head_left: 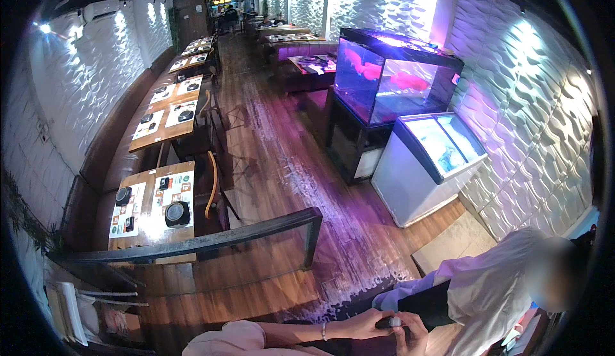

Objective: The person assembles small cylindrical capsules by hand at a restaurant counter. They repeatedly pick up black and white halves, press them together, and place the finished units into a tray. A coworker assists by handling similar items nearby.

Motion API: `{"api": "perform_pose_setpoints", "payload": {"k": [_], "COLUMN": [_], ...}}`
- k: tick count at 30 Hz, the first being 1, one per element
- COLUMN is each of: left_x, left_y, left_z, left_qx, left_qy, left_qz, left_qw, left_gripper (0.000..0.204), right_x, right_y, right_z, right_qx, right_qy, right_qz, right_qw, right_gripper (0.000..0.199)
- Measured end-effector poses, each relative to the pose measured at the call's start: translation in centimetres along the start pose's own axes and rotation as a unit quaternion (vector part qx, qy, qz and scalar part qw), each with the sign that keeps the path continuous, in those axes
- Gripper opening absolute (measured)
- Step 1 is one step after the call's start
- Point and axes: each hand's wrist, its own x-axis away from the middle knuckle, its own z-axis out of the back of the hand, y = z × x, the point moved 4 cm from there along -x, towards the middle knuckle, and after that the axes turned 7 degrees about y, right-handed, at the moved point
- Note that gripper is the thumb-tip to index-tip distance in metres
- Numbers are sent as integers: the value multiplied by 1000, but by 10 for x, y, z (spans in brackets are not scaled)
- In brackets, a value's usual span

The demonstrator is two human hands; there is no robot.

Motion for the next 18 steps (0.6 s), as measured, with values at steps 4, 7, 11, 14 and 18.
{"api": "perform_pose_setpoints", "payload": {"k": [4, 7, 11, 14, 18], "left_x": [2, 0, 1, 10, 16], "left_y": [-3, 0, 14, 11, 36], "left_z": [1, 3, 4, 4, 7], "left_qx": [15, 45, 138, 253, 367], "left_qy": [18, 42, -65, -246, -328], "left_qz": [-22, -104, -26, 181, 142], "left_qw": [999, 993, 988, 918, 859], "left_gripper": [43, 42, 38, 34, 30], "right_x": [-9, -12, -13, -12, -15], "right_y": [-21, -28, -33, -40, -62], "right_z": [0, 1, 6, 8, 11], "right_qx": [54, 64, 57, 36, 34], "right_qy": [-20, -27, -68, -118, -202], "right_qz": [35, 68, 85, 93, 130], "right_qw": [998, 995, 992, 988, 970], "right_gripper": [20, 21, 24, 28, 34]}}
